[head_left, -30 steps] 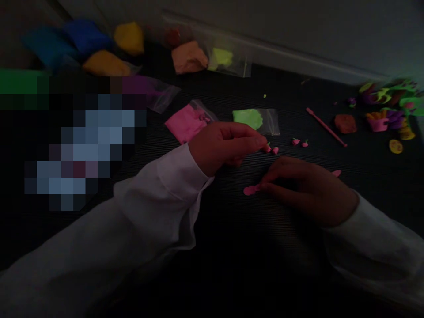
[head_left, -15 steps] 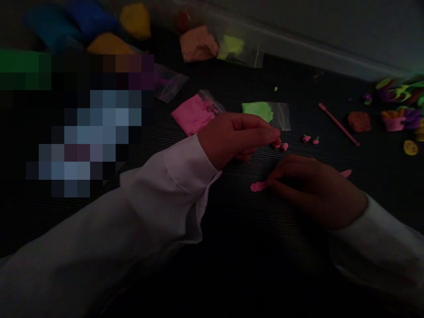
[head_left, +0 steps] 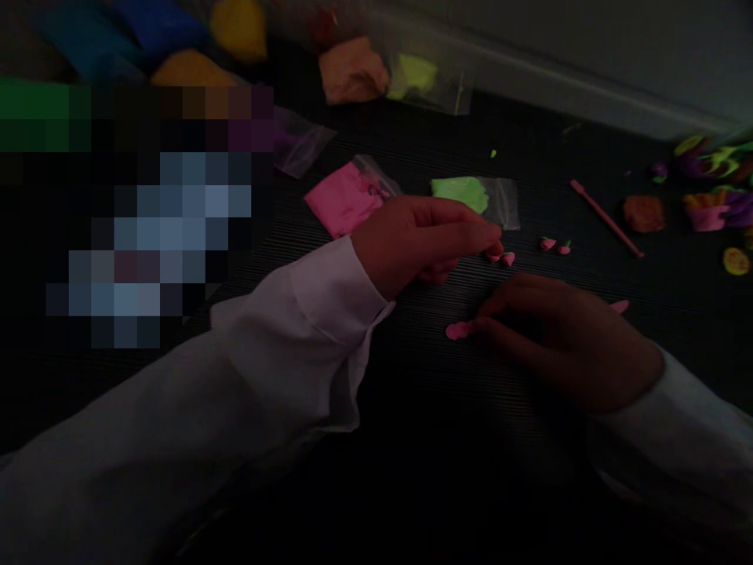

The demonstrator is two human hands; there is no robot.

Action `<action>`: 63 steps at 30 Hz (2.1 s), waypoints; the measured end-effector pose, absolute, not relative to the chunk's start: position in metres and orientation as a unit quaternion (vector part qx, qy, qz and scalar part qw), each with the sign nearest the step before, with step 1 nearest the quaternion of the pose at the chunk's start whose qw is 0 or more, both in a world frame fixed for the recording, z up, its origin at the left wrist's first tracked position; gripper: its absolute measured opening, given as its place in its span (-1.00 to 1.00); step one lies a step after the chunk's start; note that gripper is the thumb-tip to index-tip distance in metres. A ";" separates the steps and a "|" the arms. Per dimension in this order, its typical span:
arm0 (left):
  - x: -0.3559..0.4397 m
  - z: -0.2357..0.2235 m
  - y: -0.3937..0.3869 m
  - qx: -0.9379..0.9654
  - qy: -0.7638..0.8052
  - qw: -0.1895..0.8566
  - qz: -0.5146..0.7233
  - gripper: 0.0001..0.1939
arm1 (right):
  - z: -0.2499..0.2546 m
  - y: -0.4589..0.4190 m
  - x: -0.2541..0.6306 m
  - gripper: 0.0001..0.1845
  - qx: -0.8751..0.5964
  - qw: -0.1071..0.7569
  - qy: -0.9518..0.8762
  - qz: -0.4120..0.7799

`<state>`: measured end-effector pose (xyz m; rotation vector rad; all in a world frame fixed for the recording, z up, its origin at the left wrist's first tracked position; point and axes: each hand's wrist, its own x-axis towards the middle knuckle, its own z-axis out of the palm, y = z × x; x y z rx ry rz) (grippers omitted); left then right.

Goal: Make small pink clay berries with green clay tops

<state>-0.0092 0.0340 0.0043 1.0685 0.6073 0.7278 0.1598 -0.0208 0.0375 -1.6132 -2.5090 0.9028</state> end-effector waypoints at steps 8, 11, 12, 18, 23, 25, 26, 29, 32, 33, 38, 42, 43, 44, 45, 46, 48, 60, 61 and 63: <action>-0.009 0.006 0.033 0.494 0.292 0.750 0.329 -0.81 | 0.039 -0.020 0.163 -0.88 -0.527 0.022 -0.801 0.282; -0.009 0.006 0.033 0.498 0.289 0.749 0.328 -0.81 | 0.038 -0.020 0.160 -0.91 -0.534 0.026 -0.801 0.271; -0.009 0.006 0.033 0.497 0.287 0.750 0.327 -0.81 | 0.038 -0.021 0.159 -0.91 -0.536 0.027 -0.802 0.264; -0.009 0.005 0.034 0.485 0.282 0.759 0.330 -0.83 | 0.034 -0.021 0.155 -0.89 -0.547 0.016 -0.803 0.235; -0.008 0.004 0.034 0.482 0.285 0.760 0.330 -0.82 | 0.037 -0.021 0.157 -0.90 -0.552 0.024 -0.791 0.264; -0.008 0.004 0.034 0.481 0.283 0.761 0.331 -0.83 | 0.039 -0.021 0.158 -0.90 -0.555 0.027 -0.785 0.274; -0.008 0.005 0.035 0.476 0.282 0.764 0.330 -0.84 | 0.039 -0.021 0.157 -0.89 -0.556 0.027 -0.785 0.272; -0.008 0.007 0.037 0.446 0.289 0.786 0.315 -0.82 | 0.036 -0.021 0.156 -0.85 -0.560 0.023 -0.790 0.249; -0.007 0.011 0.041 0.423 0.315 0.803 0.280 -0.75 | 0.034 -0.022 0.154 -0.83 -0.562 0.021 -0.795 0.229; -0.006 0.012 0.042 0.420 0.322 0.805 0.268 -0.74 | 0.033 -0.022 0.154 -0.84 -0.561 0.023 -0.796 0.227; -0.005 0.011 0.043 0.408 0.331 0.809 0.262 -0.72 | 0.035 -0.021 0.157 -0.86 -0.562 0.033 -0.786 0.254; -0.005 0.006 0.039 0.411 0.314 0.801 0.301 -0.72 | 0.034 -0.021 0.157 -0.87 -0.559 0.039 -0.790 0.250; -0.005 0.004 0.037 0.420 0.309 0.796 0.308 -0.72 | 0.033 -0.020 0.157 -0.87 -0.557 0.039 -0.792 0.246; -0.005 0.003 0.036 0.429 0.305 0.791 0.313 -0.71 | 0.033 -0.020 0.157 -0.88 -0.556 0.040 -0.794 0.243; -0.005 0.002 0.036 0.439 0.301 0.784 0.320 -0.70 | 0.032 -0.020 0.158 -0.88 -0.554 0.042 -0.795 0.245; -0.005 0.001 0.035 0.447 0.297 0.778 0.327 -0.68 | 0.033 -0.020 0.159 -0.87 -0.552 0.045 -0.794 0.251; -0.005 -0.001 0.035 0.462 0.293 0.766 0.337 -0.68 | 0.034 -0.018 0.162 -0.88 -0.548 0.058 -0.786 0.279; -0.008 0.004 0.030 0.462 0.322 0.779 0.275 -0.64 | 0.025 -0.021 0.155 -0.83 -0.485 0.314 -0.807 0.124; -0.008 0.003 0.030 0.466 0.324 0.778 0.271 -0.65 | 0.024 -0.021 0.156 -0.84 -0.484 0.317 -0.808 0.113; -0.008 0.003 0.030 0.472 0.330 0.773 0.266 -0.67 | 0.023 -0.020 0.156 -0.86 -0.479 0.315 -0.814 0.097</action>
